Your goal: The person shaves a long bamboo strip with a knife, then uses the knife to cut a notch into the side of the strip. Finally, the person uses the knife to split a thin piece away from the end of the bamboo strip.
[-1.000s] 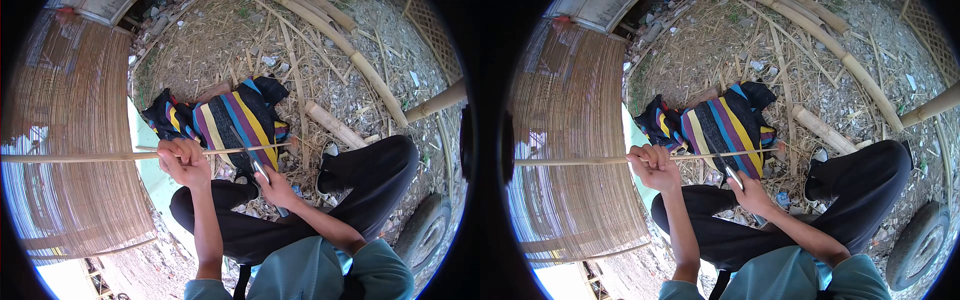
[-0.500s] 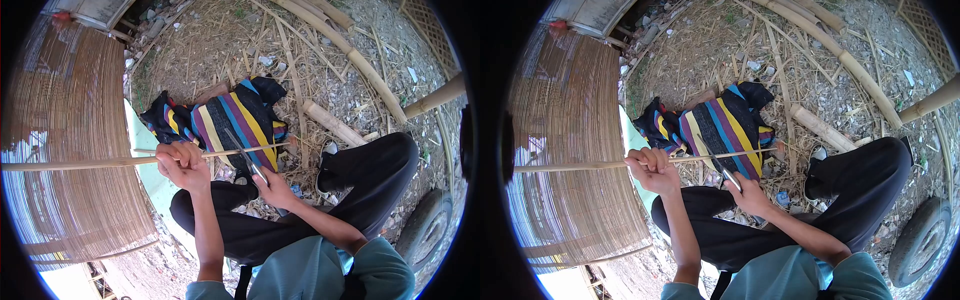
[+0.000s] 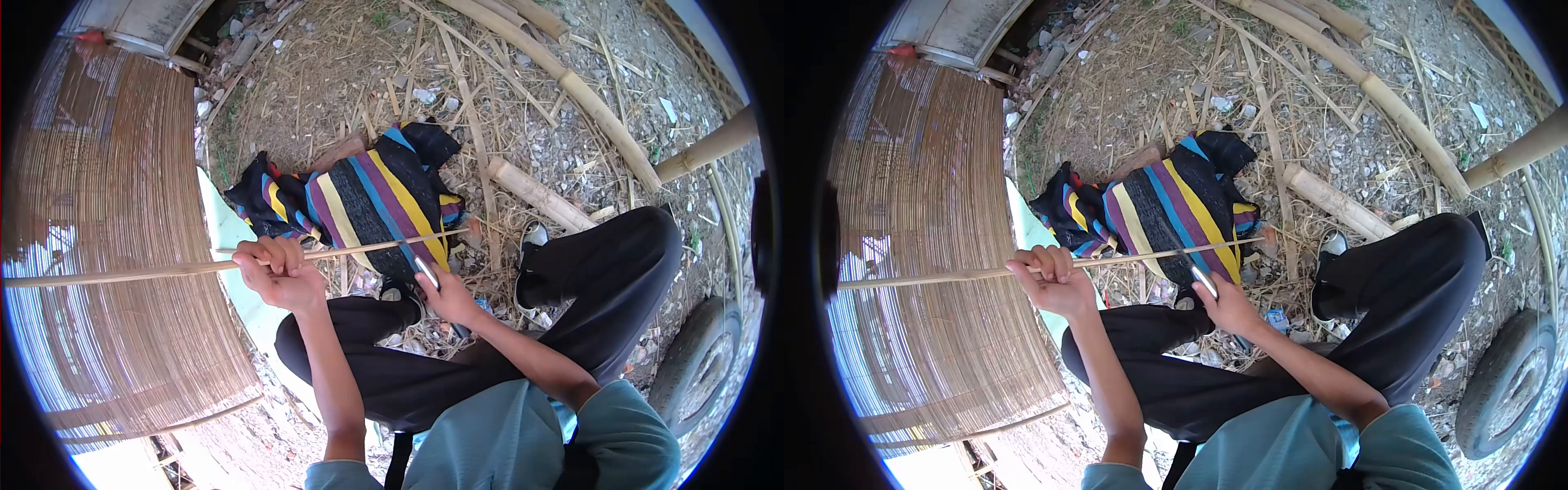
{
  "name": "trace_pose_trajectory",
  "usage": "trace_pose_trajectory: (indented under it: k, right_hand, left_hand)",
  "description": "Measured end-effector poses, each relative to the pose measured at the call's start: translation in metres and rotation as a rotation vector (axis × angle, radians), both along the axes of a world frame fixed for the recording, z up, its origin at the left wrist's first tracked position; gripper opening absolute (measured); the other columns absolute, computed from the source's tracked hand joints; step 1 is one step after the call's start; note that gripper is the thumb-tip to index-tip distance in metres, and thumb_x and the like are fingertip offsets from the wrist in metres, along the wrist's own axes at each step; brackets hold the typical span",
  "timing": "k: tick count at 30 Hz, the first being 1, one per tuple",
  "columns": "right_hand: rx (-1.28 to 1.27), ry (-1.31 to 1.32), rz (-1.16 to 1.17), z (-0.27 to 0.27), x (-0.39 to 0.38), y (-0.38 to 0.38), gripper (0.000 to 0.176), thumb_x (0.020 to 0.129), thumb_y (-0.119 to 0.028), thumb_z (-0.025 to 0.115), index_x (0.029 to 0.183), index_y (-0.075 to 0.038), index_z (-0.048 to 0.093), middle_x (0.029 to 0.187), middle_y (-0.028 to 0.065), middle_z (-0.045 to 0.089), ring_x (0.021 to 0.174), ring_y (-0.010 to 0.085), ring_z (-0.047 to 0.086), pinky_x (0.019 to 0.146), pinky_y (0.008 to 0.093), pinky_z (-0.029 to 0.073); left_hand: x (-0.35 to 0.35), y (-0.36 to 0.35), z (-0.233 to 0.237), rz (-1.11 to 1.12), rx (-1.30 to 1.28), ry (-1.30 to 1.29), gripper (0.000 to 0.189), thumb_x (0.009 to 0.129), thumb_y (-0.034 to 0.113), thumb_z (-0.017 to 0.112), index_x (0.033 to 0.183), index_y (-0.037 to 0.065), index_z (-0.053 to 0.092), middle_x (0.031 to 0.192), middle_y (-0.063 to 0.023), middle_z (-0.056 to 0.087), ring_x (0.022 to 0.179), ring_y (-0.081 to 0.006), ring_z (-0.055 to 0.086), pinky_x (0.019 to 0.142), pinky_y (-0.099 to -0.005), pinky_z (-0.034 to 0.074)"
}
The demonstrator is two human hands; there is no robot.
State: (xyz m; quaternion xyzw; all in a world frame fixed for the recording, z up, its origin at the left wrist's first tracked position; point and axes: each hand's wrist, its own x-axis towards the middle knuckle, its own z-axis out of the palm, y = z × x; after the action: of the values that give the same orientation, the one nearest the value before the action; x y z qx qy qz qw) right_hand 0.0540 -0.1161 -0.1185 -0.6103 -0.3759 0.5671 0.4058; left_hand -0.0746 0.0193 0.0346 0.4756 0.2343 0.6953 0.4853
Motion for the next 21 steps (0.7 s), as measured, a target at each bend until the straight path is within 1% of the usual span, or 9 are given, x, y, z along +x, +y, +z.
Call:
trace_pose_trajectory:
  k: [5, 7, 9, 13, 15, 16, 17, 19, 21]
  right_hand:
    - [-0.149, -0.015, 0.006, -0.007, 0.013, -0.001, 0.043, 0.092, -0.043, 0.045, 0.103, -0.002, 0.055, 0.075, 0.0213, 0.061, 0.076, 0.0402, 0.061, 0.071, 0.045, 0.047]
    - [-0.038, -0.03, 0.031, 0.001, 0.01, -0.001, 0.043, 0.093, -0.042, 0.045, 0.102, -0.001, 0.055, 0.075, 0.0213, 0.061, 0.075, 0.04, 0.061, 0.071, 0.045, 0.047]
    - [0.0, -0.097, 0.071, 0.006, 0.009, -0.003, 0.043, 0.092, -0.042, 0.045, 0.103, -0.001, 0.054, 0.075, 0.0219, 0.061, 0.076, 0.04, 0.061, 0.07, 0.0446, 0.047]
    - [-0.053, -0.087, -0.051, -0.034, 0.008, -0.004, 0.045, 0.092, -0.043, 0.046, 0.094, 0.002, 0.055, 0.072, 0.0225, 0.06, 0.075, 0.0405, 0.061, 0.068, 0.0445, 0.047]
    - [-0.172, -0.084, -0.045, -0.048, 0.014, -0.004, 0.047, 0.092, -0.044, 0.045, 0.091, 0.002, 0.056, 0.074, 0.023, 0.061, 0.077, 0.0415, 0.061, 0.069, 0.0451, 0.047]
    - [-0.332, 0.058, 0.0, -0.019, 0.022, 0.0, 0.049, 0.092, -0.045, 0.044, 0.096, 0.002, 0.056, 0.077, 0.0238, 0.061, 0.081, 0.0424, 0.061, 0.072, 0.0454, 0.047]
    - [-0.333, 0.057, -0.003, -0.018, 0.018, -0.001, 0.049, 0.092, -0.045, 0.044, 0.096, 0.002, 0.056, 0.077, 0.0238, 0.061, 0.081, 0.0424, 0.061, 0.072, 0.0454, 0.047]
    - [-0.001, -0.066, -0.015, -0.014, 0.01, -0.003, 0.048, 0.092, -0.044, 0.044, 0.101, 0.001, 0.055, 0.076, 0.0225, 0.062, 0.079, 0.0419, 0.061, 0.072, 0.0455, 0.047]
    - [0.049, -0.11, 0.011, -0.016, 0.005, -0.004, 0.046, 0.092, -0.043, 0.045, 0.105, 0.001, 0.054, 0.075, 0.0205, 0.062, 0.077, 0.0414, 0.061, 0.071, 0.0449, 0.047]
  left_hand:
    - [-0.003, 0.002, -0.002, 0.079, -0.031, -0.001, 0.041, 0.096, 0.041, 0.042, 0.069, 0.011, 0.034, 0.053, 0.0027, 0.025, 0.041, -0.0061, 0.018, 0.039, -0.0221, 0.014]
    - [-0.002, 0.001, 0.0, -0.03, -0.006, -0.012, 0.038, 0.097, 0.039, 0.039, 0.071, 0.011, 0.039, 0.054, 0.0027, 0.027, 0.043, -0.0059, 0.021, 0.039, -0.02, 0.019]
    - [-0.001, 0.001, 0.0, -0.031, -0.006, -0.01, 0.038, 0.097, 0.039, 0.039, 0.071, 0.01, 0.04, 0.054, 0.0027, 0.027, 0.043, -0.0059, 0.021, 0.039, -0.0201, 0.019]
    - [-0.005, -0.001, 0.001, -0.024, -0.019, -0.027, 0.038, 0.097, 0.038, 0.039, 0.072, 0.01, 0.04, 0.054, 0.0027, 0.027, 0.044, -0.0061, 0.022, 0.039, -0.0201, 0.018]
    - [-0.006, 0.0, 0.001, 0.011, -0.019, -0.019, 0.039, 0.097, 0.039, 0.04, 0.071, 0.01, 0.038, 0.054, 0.0025, 0.026, 0.043, -0.0063, 0.021, 0.039, -0.021, 0.017]
    - [-0.006, -0.001, 0.0, 0.053, -0.022, -0.01, 0.04, 0.097, 0.04, 0.04, 0.069, 0.011, 0.037, 0.054, 0.0023, 0.025, 0.041, -0.0066, 0.02, 0.039, -0.022, 0.015]
    - [-0.005, -0.002, 0.0, 0.051, -0.023, -0.011, 0.04, 0.097, 0.04, 0.04, 0.069, 0.011, 0.037, 0.054, 0.0023, 0.025, 0.041, -0.0066, 0.02, 0.039, -0.022, 0.015]
    - [-0.003, -0.004, 0.001, -0.004, -0.004, 0.008, 0.037, 0.097, 0.038, 0.041, 0.072, 0.01, 0.041, 0.054, 0.0027, 0.027, 0.044, -0.0063, 0.021, 0.04, -0.0205, 0.018]
    - [-0.005, -0.002, 0.001, 0.012, -0.017, -0.002, 0.037, 0.097, 0.038, 0.042, 0.071, 0.01, 0.042, 0.054, 0.0026, 0.027, 0.044, -0.0064, 0.021, 0.04, -0.0206, 0.019]
